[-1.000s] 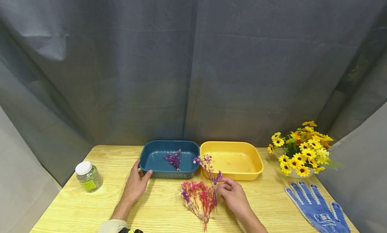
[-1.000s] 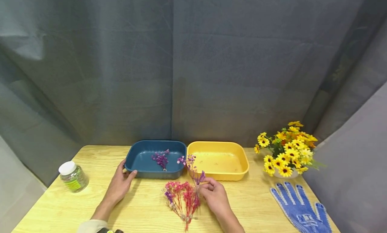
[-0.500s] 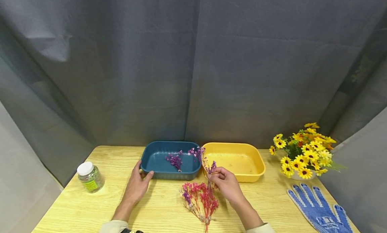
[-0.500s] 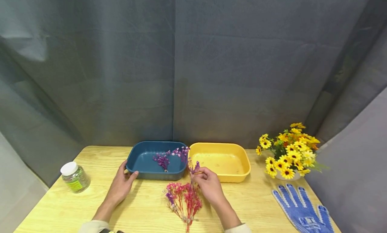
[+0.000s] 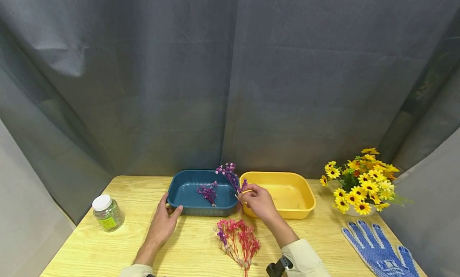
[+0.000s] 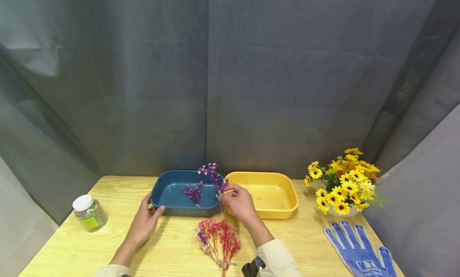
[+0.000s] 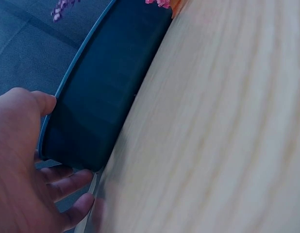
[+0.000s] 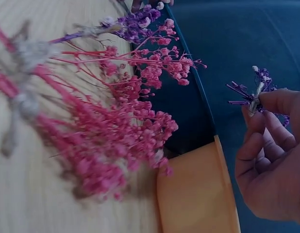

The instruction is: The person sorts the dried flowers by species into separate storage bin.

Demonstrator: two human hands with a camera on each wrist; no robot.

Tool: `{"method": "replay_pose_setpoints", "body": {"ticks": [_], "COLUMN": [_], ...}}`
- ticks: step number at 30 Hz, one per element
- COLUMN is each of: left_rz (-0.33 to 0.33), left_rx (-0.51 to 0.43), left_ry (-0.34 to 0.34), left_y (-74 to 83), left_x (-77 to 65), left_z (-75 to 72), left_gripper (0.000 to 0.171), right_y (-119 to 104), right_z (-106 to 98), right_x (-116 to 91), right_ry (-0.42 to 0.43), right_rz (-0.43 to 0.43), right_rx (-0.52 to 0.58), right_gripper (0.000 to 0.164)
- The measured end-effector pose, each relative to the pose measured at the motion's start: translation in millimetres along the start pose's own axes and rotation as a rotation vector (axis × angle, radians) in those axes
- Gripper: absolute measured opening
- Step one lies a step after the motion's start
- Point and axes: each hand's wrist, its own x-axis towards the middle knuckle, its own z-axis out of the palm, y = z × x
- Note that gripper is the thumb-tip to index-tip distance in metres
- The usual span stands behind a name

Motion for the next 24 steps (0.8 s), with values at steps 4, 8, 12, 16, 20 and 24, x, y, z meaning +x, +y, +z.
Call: {"method": "replay_pose_setpoints", "body": {"ticks": [4, 8, 12, 16, 20, 24], "left_rz": [0.002, 0.003, 0.007, 0.006, 0.008, 0.006], "left_rx": [0.001, 0.008, 0.004, -0.005, -0.008, 0.001], "left_ry": [0.005, 0.008, 0.009, 0.012, 0.008, 0.011], "left_y": [-0.1, -0.8, -0.1, 0.9, 1.2, 1.0], "left_x": [0.4, 0.4, 0.1, 0.3, 0.0, -0.3], "left_z": [0.2, -0.1, -0.3, 0.6, 1.3, 0.9], "left_gripper": [0.079, 0.079, 0.079, 0.078, 0.077, 0.077], "right_y": [-8.2, -15.5, -18.7, -18.0, -15.6, -14.0], "right_z": [7.7, 16.6, 25.5, 32.3, 34.8, 34.0], "right_x": [10.6, 20.2, 30.5, 37.8, 39.6, 37.0], "right_ry": [-0.025, -0.067, -0.099, -0.112, -0.104, -0.098], "right_rz": [-0.006, -0.001, 0.004, 0.011, 0.016, -0.006], "right_rx": [-0.059, -0.099, -0.126, -0.175, -0.228, -0.223], "right_gripper": [0.019, 0.018, 0.018, 0.022, 0.023, 0.020]}}
